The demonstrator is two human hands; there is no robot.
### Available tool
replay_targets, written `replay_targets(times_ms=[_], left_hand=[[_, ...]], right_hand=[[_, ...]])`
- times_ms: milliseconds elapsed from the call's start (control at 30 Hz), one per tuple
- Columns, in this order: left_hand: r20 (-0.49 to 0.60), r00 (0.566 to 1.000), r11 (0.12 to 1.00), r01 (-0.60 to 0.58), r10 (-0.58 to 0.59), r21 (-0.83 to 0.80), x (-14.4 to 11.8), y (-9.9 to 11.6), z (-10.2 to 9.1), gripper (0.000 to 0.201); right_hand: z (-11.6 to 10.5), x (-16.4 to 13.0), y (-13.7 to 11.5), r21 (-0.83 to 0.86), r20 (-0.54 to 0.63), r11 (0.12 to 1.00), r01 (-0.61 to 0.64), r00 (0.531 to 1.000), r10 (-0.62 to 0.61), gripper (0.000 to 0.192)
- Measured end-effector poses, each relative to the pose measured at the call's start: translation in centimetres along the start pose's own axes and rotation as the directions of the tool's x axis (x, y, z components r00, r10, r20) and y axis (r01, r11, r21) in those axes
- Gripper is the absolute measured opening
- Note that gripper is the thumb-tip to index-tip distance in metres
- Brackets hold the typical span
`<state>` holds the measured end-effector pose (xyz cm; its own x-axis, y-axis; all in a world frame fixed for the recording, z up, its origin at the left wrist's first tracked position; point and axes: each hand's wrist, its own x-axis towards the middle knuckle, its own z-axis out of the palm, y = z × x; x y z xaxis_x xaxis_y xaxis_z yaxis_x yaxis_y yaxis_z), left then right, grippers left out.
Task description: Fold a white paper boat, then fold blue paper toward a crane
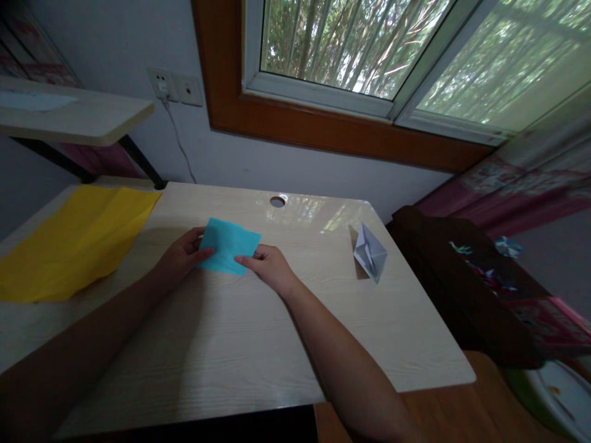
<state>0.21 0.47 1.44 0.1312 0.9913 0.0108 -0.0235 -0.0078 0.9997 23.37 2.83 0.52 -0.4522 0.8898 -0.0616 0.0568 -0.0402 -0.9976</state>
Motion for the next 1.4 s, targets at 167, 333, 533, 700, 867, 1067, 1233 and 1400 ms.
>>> replay_targets(times_ms=[167, 333, 533, 700, 867, 1067, 1233, 1400], left_hand=[[0.106, 0.994, 0.984, -0.002, -0.017, 0.176, -0.1, -0.1, -0.2, 0.048], [0.162, 0.987, 0.925, -0.068, 0.007, 0.375, -0.2, -0.5, -0.1, 0.036], [0.079, 0.997, 0.892, -0.017, -0.021, 0.452, 0.1, -0.5, -0.3, 0.041], [0.083, 0.995, 0.893, 0.006, -0.048, 0.449, 0.2, -0.7, -0.6, 0.043], [0.130, 0.990, 0.877, -0.012, -0.057, 0.480, 0.3, -0.7, -0.6, 0.040], [0.166, 0.984, 0.921, 0.002, -0.072, 0.389, 0.2, -0.6, -0.4, 0.036], [0.191, 0.980, 0.919, -0.027, -0.053, 0.393, 0.1, -0.7, -0.2, 0.036], [0.117, 0.991, 0.908, 0.007, -0.062, 0.418, 0.3, -0.5, -0.4, 0.039]], right_hand=[[-0.4, 0.5, 0.9, 0.125, -0.045, 0.991, 0.039, 0.998, -0.033, 0.028], [-0.4, 0.5, 0.8, 0.153, -0.044, 0.986, 0.059, 0.998, -0.053, 0.026], [0.1, -0.1, 0.0, 0.043, 0.015, 0.999, 0.033, 0.999, -0.033, 0.030], [-0.1, -0.2, -0.3, -0.022, -0.004, 0.999, 0.030, 1.000, -0.030, 0.036], [-0.4, -0.2, -0.1, 0.015, -0.025, 1.000, 0.006, 1.000, -0.005, 0.038], [-0.3, -0.2, -0.4, 0.016, 0.012, 0.999, -0.044, 0.999, 0.044, 0.040], [-0.1, -0.3, -0.7, 0.013, 0.082, 1.000, -0.013, 0.997, 0.011, 0.038], [0.1, -0.2, -0.7, 0.043, 0.139, 0.999, 0.033, 0.990, -0.038, 0.039]])
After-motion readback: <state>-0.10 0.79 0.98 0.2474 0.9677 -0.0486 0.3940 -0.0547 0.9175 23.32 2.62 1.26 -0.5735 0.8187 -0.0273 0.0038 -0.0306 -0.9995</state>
